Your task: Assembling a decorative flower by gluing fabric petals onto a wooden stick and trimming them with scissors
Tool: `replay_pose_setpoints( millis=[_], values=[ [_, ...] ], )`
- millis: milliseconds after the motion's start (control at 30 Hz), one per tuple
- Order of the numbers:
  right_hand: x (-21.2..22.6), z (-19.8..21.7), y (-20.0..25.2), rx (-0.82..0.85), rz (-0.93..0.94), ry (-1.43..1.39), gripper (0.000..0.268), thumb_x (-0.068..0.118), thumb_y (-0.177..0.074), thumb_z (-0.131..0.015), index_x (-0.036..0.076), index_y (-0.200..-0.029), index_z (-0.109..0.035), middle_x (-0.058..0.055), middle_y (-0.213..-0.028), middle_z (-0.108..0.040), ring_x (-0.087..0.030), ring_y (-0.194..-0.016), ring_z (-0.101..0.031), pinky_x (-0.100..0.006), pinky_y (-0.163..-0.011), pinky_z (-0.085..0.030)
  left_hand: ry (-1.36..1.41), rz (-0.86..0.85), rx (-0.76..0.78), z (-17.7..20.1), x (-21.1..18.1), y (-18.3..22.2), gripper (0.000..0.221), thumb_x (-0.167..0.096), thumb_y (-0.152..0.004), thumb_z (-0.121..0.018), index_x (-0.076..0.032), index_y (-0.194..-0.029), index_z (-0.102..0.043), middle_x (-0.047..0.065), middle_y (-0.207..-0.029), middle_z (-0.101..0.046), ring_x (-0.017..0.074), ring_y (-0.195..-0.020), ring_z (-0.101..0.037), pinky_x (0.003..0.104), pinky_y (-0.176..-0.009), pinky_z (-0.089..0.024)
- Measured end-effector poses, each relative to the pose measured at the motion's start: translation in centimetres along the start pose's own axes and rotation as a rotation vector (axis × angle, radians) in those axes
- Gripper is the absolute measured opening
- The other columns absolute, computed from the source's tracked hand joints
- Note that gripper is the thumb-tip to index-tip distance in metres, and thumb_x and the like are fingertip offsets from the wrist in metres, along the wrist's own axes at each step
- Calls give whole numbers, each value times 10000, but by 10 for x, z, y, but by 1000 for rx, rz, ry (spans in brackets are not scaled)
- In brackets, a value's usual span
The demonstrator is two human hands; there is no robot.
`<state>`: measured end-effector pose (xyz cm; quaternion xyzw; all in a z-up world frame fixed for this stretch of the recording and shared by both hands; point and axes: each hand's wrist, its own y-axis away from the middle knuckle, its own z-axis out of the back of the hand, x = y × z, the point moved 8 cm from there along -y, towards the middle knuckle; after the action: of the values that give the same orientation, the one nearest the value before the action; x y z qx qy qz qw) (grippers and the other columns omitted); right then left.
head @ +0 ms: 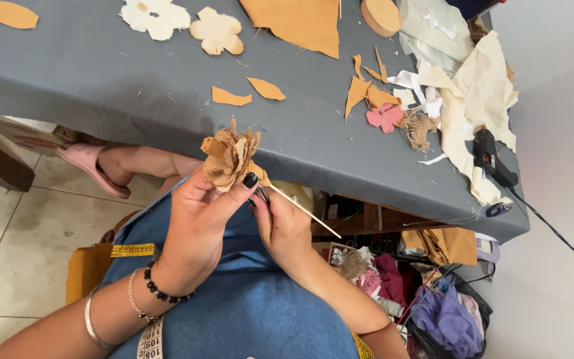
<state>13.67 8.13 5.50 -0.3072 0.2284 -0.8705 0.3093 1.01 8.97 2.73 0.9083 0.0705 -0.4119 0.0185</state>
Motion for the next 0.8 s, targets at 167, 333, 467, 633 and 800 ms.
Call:
replay_pose_setpoints(
  millis=[167,333,467,633,800],
  values=[
    [-17,-5,12,-67,26,-6,197,31,-1021,-614,-25,-1203,-663,-190,-1146,-725,-330,-941,-715,-395,-871,-582,-75,-91,-4,2,-5,-2,148,-45,-922,-734,-71,-1067,-721,-1,-1074,-643,109,-1059,-642,266,-1003,-535],
    [-27,-6,9,-63,-68,-16,218,91,-1055,-571,41,-1245,-665,-109,-1125,-736,-251,-841,-660,-351,-808,-538,-115,-83,-23,5,-8,-1,115,-90,-910,-747,-90,-1024,-740,-18,-1101,-589,97,-1081,-604,264,-1023,-508],
    [-51,-7,19,-65,-160,-84,297,245,-1089,-496,72,-1260,-666,-118,-1119,-747,-267,-961,-722,-364,-849,-549,-219,-162,-33,6,-25,-2,137,-115,-907,-767,-123,-1041,-740,-29,-1110,-626,91,-1127,-567,259,-1045,-476],
    [-82,27,37,60,-411,-203,305,207,-1058,-478,98,-1230,-705,-50,-1235,-743,-166,-1066,-694,-305,-913,-535,-221,-107,19,15,-26,-3,130,-103,-910,-742,-99,-1040,-726,-20,-1115,-631,108,-1119,-603,281,-1050,-479],
    [-82,102,33,98,-459,-174,333,270,-1095,-449,110,-1242,-702,34,-899,-641,-98,-799,-569,-254,-739,-454,-151,-53,65,18,-21,-2,153,-64,-912,-738,-93,-1061,-737,-20,-1101,-636,103,-1105,-593,276,-1076,-471]
  ],
)
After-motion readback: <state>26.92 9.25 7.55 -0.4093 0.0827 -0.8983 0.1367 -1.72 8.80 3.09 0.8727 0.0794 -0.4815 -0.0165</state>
